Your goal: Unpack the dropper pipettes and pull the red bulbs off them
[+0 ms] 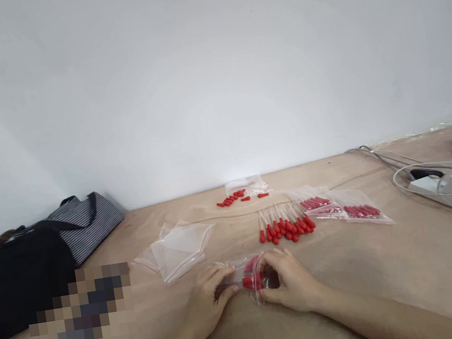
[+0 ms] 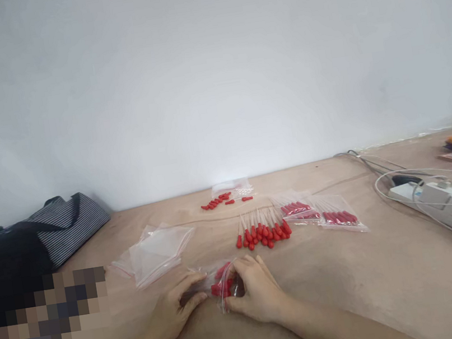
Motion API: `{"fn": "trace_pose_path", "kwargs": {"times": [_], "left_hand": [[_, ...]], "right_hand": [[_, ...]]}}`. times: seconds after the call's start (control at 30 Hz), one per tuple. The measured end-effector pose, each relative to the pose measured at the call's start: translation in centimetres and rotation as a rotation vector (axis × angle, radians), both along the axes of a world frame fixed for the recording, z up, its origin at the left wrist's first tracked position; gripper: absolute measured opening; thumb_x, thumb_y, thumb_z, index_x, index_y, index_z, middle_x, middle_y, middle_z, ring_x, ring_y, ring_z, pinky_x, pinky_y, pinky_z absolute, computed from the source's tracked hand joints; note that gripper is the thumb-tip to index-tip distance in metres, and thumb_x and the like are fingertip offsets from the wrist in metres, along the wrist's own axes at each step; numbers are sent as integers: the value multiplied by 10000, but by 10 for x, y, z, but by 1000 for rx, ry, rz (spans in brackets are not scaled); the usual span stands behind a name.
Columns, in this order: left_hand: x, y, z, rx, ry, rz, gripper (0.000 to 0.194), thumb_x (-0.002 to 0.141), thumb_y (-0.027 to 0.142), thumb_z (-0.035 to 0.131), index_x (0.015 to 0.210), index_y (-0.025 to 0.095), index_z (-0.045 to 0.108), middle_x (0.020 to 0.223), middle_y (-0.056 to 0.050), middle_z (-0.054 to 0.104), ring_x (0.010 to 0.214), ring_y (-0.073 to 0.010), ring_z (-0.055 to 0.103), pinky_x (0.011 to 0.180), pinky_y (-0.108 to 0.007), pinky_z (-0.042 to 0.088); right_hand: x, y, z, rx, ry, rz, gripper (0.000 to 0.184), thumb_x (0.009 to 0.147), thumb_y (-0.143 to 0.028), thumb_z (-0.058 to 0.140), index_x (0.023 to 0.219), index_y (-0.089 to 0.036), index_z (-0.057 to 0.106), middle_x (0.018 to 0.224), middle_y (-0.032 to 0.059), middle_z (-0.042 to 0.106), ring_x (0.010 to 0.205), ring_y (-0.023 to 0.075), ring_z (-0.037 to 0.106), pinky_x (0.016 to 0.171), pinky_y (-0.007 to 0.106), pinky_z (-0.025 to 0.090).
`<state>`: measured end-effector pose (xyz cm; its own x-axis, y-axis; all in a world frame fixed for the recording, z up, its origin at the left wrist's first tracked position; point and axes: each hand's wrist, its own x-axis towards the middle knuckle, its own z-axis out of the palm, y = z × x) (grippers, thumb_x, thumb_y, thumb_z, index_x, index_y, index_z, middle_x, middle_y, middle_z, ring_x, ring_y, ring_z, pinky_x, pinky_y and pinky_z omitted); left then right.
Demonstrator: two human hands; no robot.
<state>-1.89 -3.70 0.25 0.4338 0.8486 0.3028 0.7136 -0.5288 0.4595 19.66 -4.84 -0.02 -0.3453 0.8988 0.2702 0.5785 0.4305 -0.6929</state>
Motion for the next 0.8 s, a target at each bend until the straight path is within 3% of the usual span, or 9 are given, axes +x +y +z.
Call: {"fn": "trace_pose_path", "kwargs": {"times": [0.17, 0.37, 0.6, 0.8], "left_hand": [[-1, 1, -1, -15, -13, -21, 206, 760, 294, 564, 950, 231, 613, 912, -27, 633, 876, -187, 562, 785, -312, 452], [-1, 1, 2, -49, -19, -28, 181, 768, 260, 550, 930, 231, 624, 906, -26, 636, 880, -189, 557, 799, -319, 438], [-8, 2, 7, -74, -37, 14, 155, 759, 219, 534, 871, 230, 642, 867, -21, 641, 851, -184, 564, 773, -306, 445], [-12, 4, 8, -82, -26, 2, 169, 755, 221, 534, 887, 228, 640, 867, -25, 633, 849, -183, 562, 776, -311, 441]], "right_hand": [[-3, -2, 0, 56, 7, 104, 227, 642, -230, 619, 865, -268, 602, 940, -22, 609, 877, 165, 510, 719, 268, 288], [1, -5, -3, 120, 14, 32, 236, 625, -208, 590, 839, -293, 638, 881, -30, 637, 795, 152, 540, 720, 293, 272], [45, -1, -6, 122, -67, -6, 222, 635, -212, 573, 839, -268, 639, 765, -13, 632, 731, 153, 537, 729, 317, 292], [70, 3, -4, 107, -163, 45, 164, 662, -256, 572, 821, -236, 609, 842, 15, 622, 817, 179, 507, 779, 338, 310]]}}
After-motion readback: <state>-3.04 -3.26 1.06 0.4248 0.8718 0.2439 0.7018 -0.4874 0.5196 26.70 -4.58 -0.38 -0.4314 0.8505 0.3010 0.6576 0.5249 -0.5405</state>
